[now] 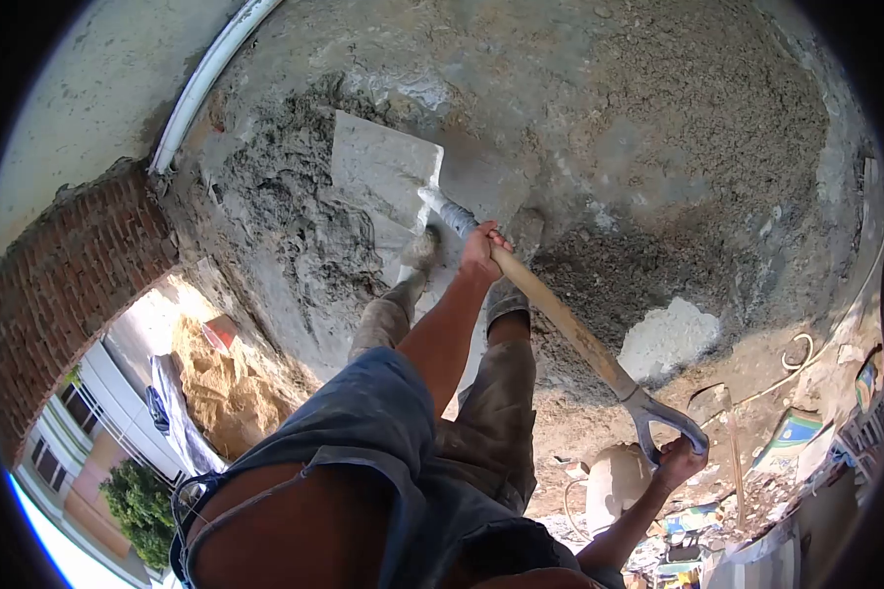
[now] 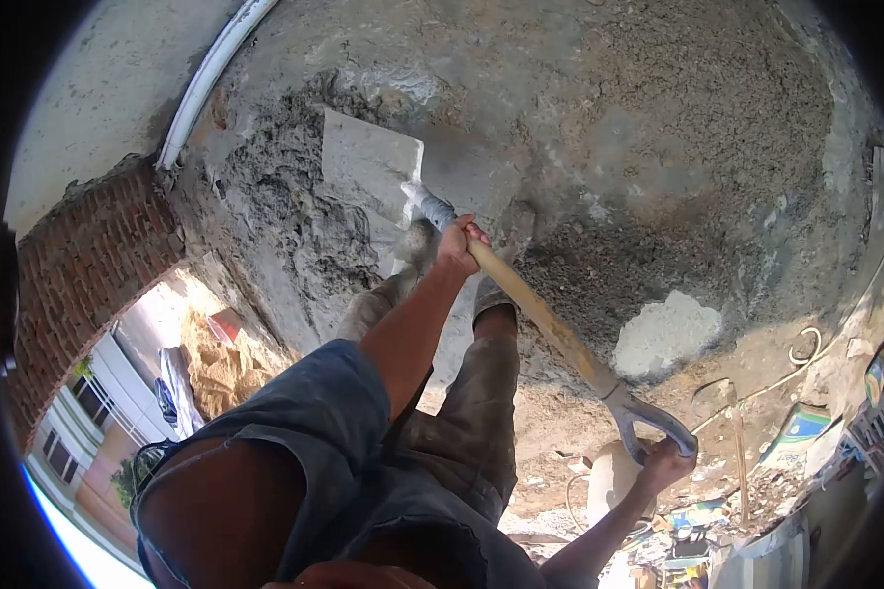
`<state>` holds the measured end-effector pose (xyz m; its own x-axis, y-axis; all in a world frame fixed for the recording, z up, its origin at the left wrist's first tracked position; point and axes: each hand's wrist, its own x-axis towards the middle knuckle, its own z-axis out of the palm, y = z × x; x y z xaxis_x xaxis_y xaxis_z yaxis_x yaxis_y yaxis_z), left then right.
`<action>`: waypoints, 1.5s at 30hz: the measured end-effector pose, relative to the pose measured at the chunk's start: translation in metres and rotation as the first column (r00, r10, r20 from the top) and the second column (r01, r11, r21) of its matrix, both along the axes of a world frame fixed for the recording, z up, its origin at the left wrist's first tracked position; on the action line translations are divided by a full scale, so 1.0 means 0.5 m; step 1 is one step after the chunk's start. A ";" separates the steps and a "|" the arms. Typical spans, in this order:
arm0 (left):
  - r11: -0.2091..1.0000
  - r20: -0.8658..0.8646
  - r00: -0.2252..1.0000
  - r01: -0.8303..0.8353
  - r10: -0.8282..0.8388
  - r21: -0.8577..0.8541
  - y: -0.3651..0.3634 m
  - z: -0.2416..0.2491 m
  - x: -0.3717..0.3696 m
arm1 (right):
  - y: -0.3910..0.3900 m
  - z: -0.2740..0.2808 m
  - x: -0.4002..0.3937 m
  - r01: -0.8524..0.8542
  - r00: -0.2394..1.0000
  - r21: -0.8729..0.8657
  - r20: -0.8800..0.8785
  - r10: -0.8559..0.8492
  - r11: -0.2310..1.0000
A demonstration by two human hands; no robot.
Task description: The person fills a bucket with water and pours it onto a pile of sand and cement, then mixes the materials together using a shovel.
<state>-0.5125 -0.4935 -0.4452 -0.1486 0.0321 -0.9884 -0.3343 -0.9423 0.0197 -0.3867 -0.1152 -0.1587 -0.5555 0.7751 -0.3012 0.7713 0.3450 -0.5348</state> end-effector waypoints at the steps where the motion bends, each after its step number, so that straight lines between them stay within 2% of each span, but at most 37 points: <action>1: 0.999 0.061 0.998 0.027 -0.030 0.043 0.069 -0.009 -0.014 | 0.009 0.030 -0.001 0.086 0.996 0.031 0.019 -0.086 0.996; 2: 0.989 0.153 0.983 0.080 -0.099 0.126 0.139 -0.015 -0.027 | 0.035 0.061 0.012 0.154 0.987 0.090 0.033 -0.158 0.984; 3: 0.975 0.091 0.983 0.143 -0.160 0.172 0.209 -0.032 -0.024 | 0.076 0.098 0.033 0.213 0.973 0.115 0.067 -0.221 0.970; 4: 0.948 0.138 0.975 0.131 -0.177 0.289 0.272 -0.035 -0.036 | 0.071 0.136 0.020 0.195 0.962 0.305 0.125 -0.242 0.932; 5: 0.915 0.118 0.965 0.178 -0.234 0.361 0.330 -0.034 -0.050 | 0.067 0.181 0.007 0.218 0.972 0.264 0.032 -0.234 0.939; 6: 0.896 0.075 0.965 0.202 -0.251 0.394 0.378 -0.023 -0.071 | 0.075 0.212 0.002 0.203 0.977 0.333 -0.010 -0.212 0.921; 7: 0.874 0.027 0.963 0.232 -0.269 0.427 0.415 -0.015 -0.091 | 0.024 0.241 -0.066 0.132 0.966 0.469 0.137 -0.219 0.874; 8: 0.852 0.007 0.967 0.222 -0.256 0.473 0.446 -0.024 -0.108 | 0.062 0.261 -0.059 -0.105 0.952 0.570 0.294 -0.083 0.815; 9: 0.823 -0.018 0.971 0.211 -0.238 0.527 0.468 -0.031 -0.130 | 0.064 0.265 -0.110 0.158 0.952 0.579 0.125 -0.278 0.800; 10: 0.805 -0.016 0.971 0.205 -0.237 0.556 0.472 -0.031 -0.145 | 0.076 0.274 -0.149 0.180 0.954 0.476 0.128 -0.270 0.861; 11: 0.825 0.027 0.978 0.158 -0.205 0.543 0.461 -0.033 -0.160 | 0.146 0.268 -0.146 -0.061 0.974 0.637 0.207 -0.094 0.768; 12: 0.850 0.060 0.985 0.110 -0.164 0.515 0.433 -0.044 -0.194 | 0.148 0.256 -0.206 -0.131 0.967 0.653 0.249 -0.048 0.746; 13: 0.847 0.042 0.995 0.052 -0.088 0.529 0.391 -0.062 -0.223 | 0.066 0.221 -0.299 0.028 0.973 0.660 0.154 -0.171 0.751; 14: 0.840 0.033 0.999 -0.003 -0.017 0.542 0.336 -0.080 -0.240 | 0.101 0.220 -0.331 0.007 0.964 0.536 0.222 -0.148 0.844; 15: 0.864 0.049 0.998 -0.048 0.027 0.501 0.276 -0.094 -0.265 | 0.123 0.195 -0.365 0.011 0.985 0.470 0.146 -0.089 0.882; 16: 0.884 0.053 0.996 -0.094 0.078 0.457 0.215 -0.119 -0.296 | 0.013 0.151 -0.443 -0.145 0.983 0.567 0.174 0.054 0.811; 17: 0.878 0.040 0.992 -0.126 0.121 0.462 0.141 -0.146 -0.321 | -0.110 0.121 -0.511 -0.116 0.992 0.442 0.092 0.083 0.889; 18: 0.871 0.033 0.986 -0.163 0.166 0.463 0.066 -0.177 -0.331 | -0.143 0.090 -0.557 -0.120 0.989 0.340 0.123 0.083 0.933; 19: 0.888 0.029 0.984 -0.171 0.176 0.427 -0.022 -0.188 -0.341 | -0.199 0.051 -0.600 -0.197 0.973 0.350 0.180 0.141 0.916; 20: 0.902 0.018 0.981 -0.184 0.192 0.390 -0.109 -0.195 -0.358 | -0.291 0.007 -0.640 -0.285 0.957 0.347 0.158 0.244 0.893; 22: 0.919 0.009 0.953 -0.294 0.303 0.261 -0.246 -0.243 -0.365 | -0.354 -0.080 -0.703 -0.379 0.925 0.258 0.090 0.369 0.889; 23: 0.913 0.003 0.944 -0.320 0.330 0.254 -0.296 -0.248 -0.370 | -0.403 -0.104 -0.734 -0.459 0.885 0.273 0.057 0.462 0.845; 24: 0.898 0.000 0.926 -0.367 0.378 0.240 -0.334 -0.250 -0.375 | -0.447 -0.117 -0.760 -0.465 0.879 0.268 0.028 0.476 0.844; 29: 0.830 -0.018 0.853 -0.502 0.521 0.242 -0.383 -0.194 -0.378 | -0.454 -0.107 -0.820 -0.593 0.790 0.135 -0.092 0.606 0.794; 32: 0.799 -0.043 0.815 -0.553 0.577 0.235 -0.400 -0.154 -0.348 | -0.470 -0.088 -0.794 -0.605 0.760 0.183 -0.158 0.630 0.775; 34: 0.776 -0.140 0.774 -0.571 0.618 0.270 -0.416 -0.133 -0.319 | -0.435 -0.071 -0.774 -0.638 0.743 0.088 -0.193 0.641 0.765; 35: 0.725 -0.179 0.718 -0.591 0.673 0.355 -0.432 -0.106 -0.297 | -0.473 -0.058 -0.762 -0.636 0.730 0.155 -0.196 0.655 0.756; 36: 0.673 -0.221 0.654 -0.595 0.723 0.440 -0.463 -0.076 -0.279 | -0.461 -0.052 -0.754 -0.720 0.615 0.269 -0.183 0.767 0.640; 38: 0.631 -0.327 0.541 -0.634 0.775 0.446 -0.509 -0.039 -0.228 | -0.543 -0.020 -0.730 -0.759 0.474 0.454 -0.105 0.874 0.467; 40: 0.559 -0.428 0.366 -0.628 0.826 0.542 -0.560 -0.008 -0.170 | -0.631 0.012 -0.689 -0.835 0.420 0.261 -0.265 0.868 0.484; 42: 0.569 -0.439 0.374 -0.650 0.817 0.504 -0.606 0.016 -0.108 | -0.654 0.014 -0.640 -0.888 0.281 0.308 -0.226 0.933 0.342; 44: 0.587 -0.485 0.364 -0.664 0.795 0.463 -0.638 0.031 -0.060 | -0.675 0.023 -0.629 -0.893 0.041 0.443 -0.088 0.995 0.076; 45: 0.560 -0.481 0.333 -0.682 0.811 0.471 -0.643 0.049 -0.057 | -0.644 0.034 -0.625 -0.913 -0.044 0.403 0.067 0.997 -0.067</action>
